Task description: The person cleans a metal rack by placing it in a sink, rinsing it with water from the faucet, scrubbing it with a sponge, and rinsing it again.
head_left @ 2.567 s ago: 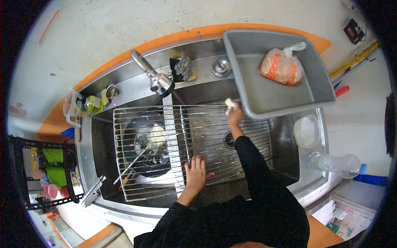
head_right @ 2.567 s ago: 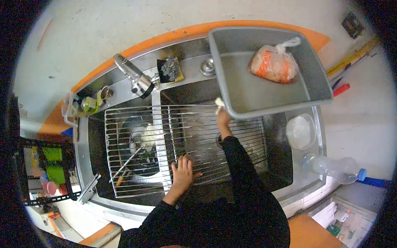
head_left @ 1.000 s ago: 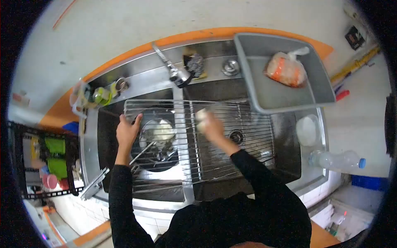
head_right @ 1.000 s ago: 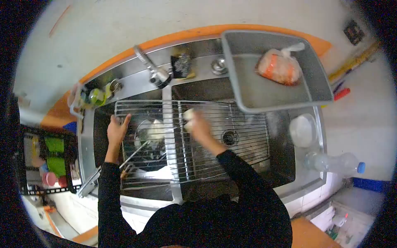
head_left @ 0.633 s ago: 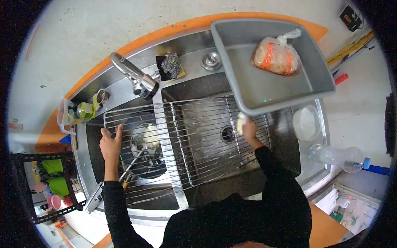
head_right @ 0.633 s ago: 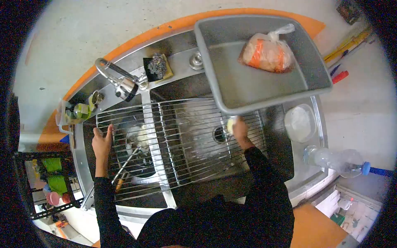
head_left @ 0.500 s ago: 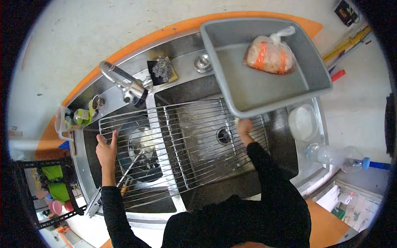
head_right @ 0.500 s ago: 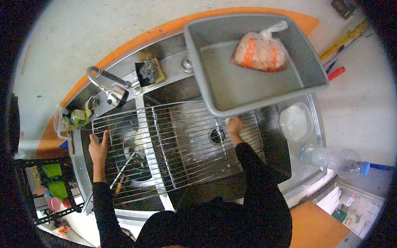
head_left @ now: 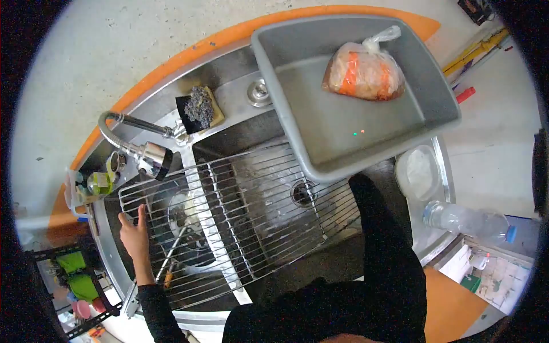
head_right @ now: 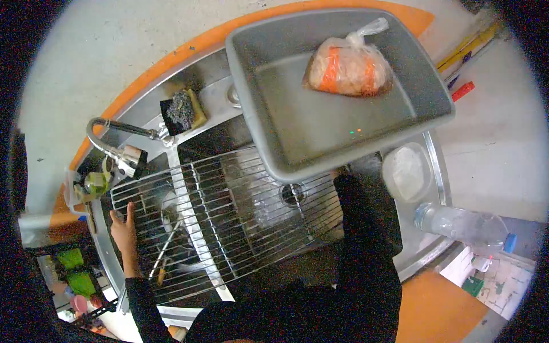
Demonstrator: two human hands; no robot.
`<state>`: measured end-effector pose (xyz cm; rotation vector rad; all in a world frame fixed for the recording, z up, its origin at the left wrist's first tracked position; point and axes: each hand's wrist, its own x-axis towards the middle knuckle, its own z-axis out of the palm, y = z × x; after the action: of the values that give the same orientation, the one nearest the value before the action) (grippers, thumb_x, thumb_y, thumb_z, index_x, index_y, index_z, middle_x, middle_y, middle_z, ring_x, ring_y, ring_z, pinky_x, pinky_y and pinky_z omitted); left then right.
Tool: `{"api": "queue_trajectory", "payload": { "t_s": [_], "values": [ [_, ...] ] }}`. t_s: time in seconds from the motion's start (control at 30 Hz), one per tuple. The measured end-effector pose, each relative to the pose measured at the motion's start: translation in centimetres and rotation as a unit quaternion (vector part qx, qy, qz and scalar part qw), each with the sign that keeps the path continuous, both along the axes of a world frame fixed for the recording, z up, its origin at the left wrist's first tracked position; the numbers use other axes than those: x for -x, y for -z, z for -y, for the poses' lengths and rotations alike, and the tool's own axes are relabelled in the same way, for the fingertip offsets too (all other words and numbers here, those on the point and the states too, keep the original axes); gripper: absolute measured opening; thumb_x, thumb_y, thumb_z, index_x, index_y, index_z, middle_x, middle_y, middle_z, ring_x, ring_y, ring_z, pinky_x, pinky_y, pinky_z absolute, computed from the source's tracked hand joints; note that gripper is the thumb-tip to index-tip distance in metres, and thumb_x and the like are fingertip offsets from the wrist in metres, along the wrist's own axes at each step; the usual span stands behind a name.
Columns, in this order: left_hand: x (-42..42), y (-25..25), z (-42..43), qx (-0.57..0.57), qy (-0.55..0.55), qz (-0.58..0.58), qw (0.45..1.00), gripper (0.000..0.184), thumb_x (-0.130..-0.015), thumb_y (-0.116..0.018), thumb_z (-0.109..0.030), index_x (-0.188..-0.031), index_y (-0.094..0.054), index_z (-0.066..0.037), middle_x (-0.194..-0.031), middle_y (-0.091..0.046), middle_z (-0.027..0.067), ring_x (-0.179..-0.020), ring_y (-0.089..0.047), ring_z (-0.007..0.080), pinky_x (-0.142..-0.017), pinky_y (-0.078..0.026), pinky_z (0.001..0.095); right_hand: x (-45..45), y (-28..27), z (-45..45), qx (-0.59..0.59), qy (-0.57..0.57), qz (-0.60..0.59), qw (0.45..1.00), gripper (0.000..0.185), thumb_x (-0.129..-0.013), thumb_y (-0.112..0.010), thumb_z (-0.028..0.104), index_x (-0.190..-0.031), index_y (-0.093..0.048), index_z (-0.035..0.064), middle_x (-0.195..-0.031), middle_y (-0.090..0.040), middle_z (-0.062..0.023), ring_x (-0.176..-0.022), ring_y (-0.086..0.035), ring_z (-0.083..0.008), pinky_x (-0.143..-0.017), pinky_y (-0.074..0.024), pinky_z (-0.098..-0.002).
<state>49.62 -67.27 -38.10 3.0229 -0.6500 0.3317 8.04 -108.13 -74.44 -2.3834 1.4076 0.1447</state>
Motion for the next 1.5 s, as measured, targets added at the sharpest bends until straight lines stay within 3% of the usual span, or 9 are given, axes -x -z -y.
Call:
{"api": "queue_trajectory", "payload": {
  "t_s": [0.3, 0.47, 0.7, 0.77, 0.87, 1.13, 1.23, 1.33, 1.5],
  "values": [
    [0.6, -0.9, 0.7, -0.023, -0.045, -0.026, 0.998, 0.072, -0.077, -0.049, -0.062, -0.107, -0.046, 0.003, -0.076, -0.059, 0.0277, -0.075, -0.059, 0.0429, -0.063, -0.046, 0.0483, 3.5, 2.9, -1.0, -0.016, 0.005, -0.040, 0.999, 0.028, -0.078, -0.052, 0.011, -0.105, -0.053, 0.0011, -0.096, -0.058, -0.0174, -0.089, -0.057, -0.0316, -0.076, -0.0448, -0.0419],
    [0.4, -0.6, 0.3, -0.014, -0.035, -0.025, 0.999, 0.076, -0.076, -0.047, -0.065, -0.109, -0.045, 0.003, -0.080, -0.059, 0.0280, -0.078, -0.059, 0.0421, -0.065, -0.047, 0.0483, -1.5, -11.8, -11.0, 0.230, -0.140, 0.007, 0.963, 0.028, -0.078, -0.052, 0.012, -0.104, -0.054, 0.0005, -0.095, -0.058, -0.0175, -0.088, -0.057, -0.0315, -0.075, -0.0453, -0.0422],
    [0.7, -0.9, 0.4, -0.010, -0.041, -0.024, 0.999, 0.078, -0.073, -0.046, -0.069, -0.107, -0.046, 0.002, -0.080, -0.060, 0.0271, -0.078, -0.059, 0.0420, -0.064, -0.048, 0.0468, 3.9, -4.6, -10.3, -0.057, -0.080, -0.151, 0.984, 0.018, -0.071, -0.059, 0.009, -0.087, -0.060, 0.0011, -0.076, -0.061, -0.0143, -0.072, -0.060, -0.0346, -0.064, -0.0500, -0.0393],
    [0.5, -0.7, 0.2, -0.005, -0.036, -0.026, 0.999, 0.078, -0.073, -0.046, -0.069, -0.106, -0.046, 0.002, -0.080, -0.060, 0.0269, -0.078, -0.060, 0.0418, -0.064, -0.048, 0.0468, 2.3, -7.3, -15.7, 0.170, -0.209, 0.197, 0.943, 0.016, -0.072, -0.056, 0.008, -0.086, -0.060, 0.0008, -0.073, -0.061, -0.0120, -0.069, -0.060, -0.0315, -0.064, -0.0501, -0.0387],
    [0.6, -0.9, 0.4, 0.001, -0.035, -0.030, 0.999, 0.078, -0.073, -0.046, -0.069, -0.106, -0.046, 0.002, -0.080, -0.060, 0.0265, -0.078, -0.060, 0.0416, -0.064, -0.048, 0.0470, 3.9, -11.2, -16.1, 0.224, -0.141, 0.164, 0.950, 0.018, -0.072, -0.056, 0.009, -0.088, -0.059, 0.0009, -0.080, -0.060, -0.0126, -0.077, -0.059, -0.0301, -0.064, -0.0500, -0.0361],
    [0.2, -0.8, 0.0, 0.021, -0.030, -0.039, 0.999, 0.075, -0.073, -0.047, -0.069, -0.097, -0.048, 0.002, -0.078, -0.061, 0.0255, -0.076, -0.060, 0.0416, -0.063, -0.048, 0.0477, 8.7, -1.6, -15.1, -0.020, -0.255, 0.074, 0.964, 0.020, -0.069, -0.057, 0.009, -0.089, -0.055, 0.0070, -0.084, -0.055, -0.0109, -0.080, -0.053, -0.0285, -0.074, -0.0436, -0.0420],
    [0.5, -1.2, 0.3, 0.028, -0.037, -0.059, 0.997, 0.075, -0.072, -0.048, -0.069, -0.096, -0.049, 0.002, -0.077, -0.060, 0.0250, -0.075, -0.060, 0.0415, -0.063, -0.047, 0.0479, 4.0, -19.4, -19.6, -0.089, -0.323, 0.129, 0.933, 0.030, -0.066, -0.058, 0.011, -0.096, -0.057, 0.0091, -0.092, -0.057, -0.0105, -0.084, -0.053, -0.0296, -0.083, -0.0405, -0.0428],
    [0.4, -1.2, 0.3, 0.032, -0.038, -0.049, 0.998, 0.075, -0.072, -0.049, -0.068, -0.097, -0.049, 0.003, -0.076, -0.060, 0.0253, -0.074, -0.060, 0.0415, -0.063, -0.048, 0.0474, 11.7, -3.4, -17.5, 0.036, -0.265, 0.209, 0.941, 0.038, -0.066, -0.058, 0.011, -0.104, -0.057, 0.0107, -0.103, -0.056, -0.0127, -0.090, -0.053, -0.0308, -0.083, -0.0420, -0.0410],
    [0.8, -1.0, 0.2, 0.050, -0.022, -0.019, 0.998, 0.078, -0.072, -0.049, -0.068, -0.099, -0.049, 0.005, -0.077, -0.060, 0.0263, -0.075, -0.060, 0.0417, -0.063, -0.048, 0.0476, 9.9, -5.6, -17.4, -0.149, -0.223, 0.008, 0.963, 0.035, -0.067, -0.058, 0.009, -0.102, -0.057, 0.0103, -0.101, -0.054, -0.0154, -0.093, -0.053, -0.0318, -0.080, -0.0427, -0.0409]
  ]
}}
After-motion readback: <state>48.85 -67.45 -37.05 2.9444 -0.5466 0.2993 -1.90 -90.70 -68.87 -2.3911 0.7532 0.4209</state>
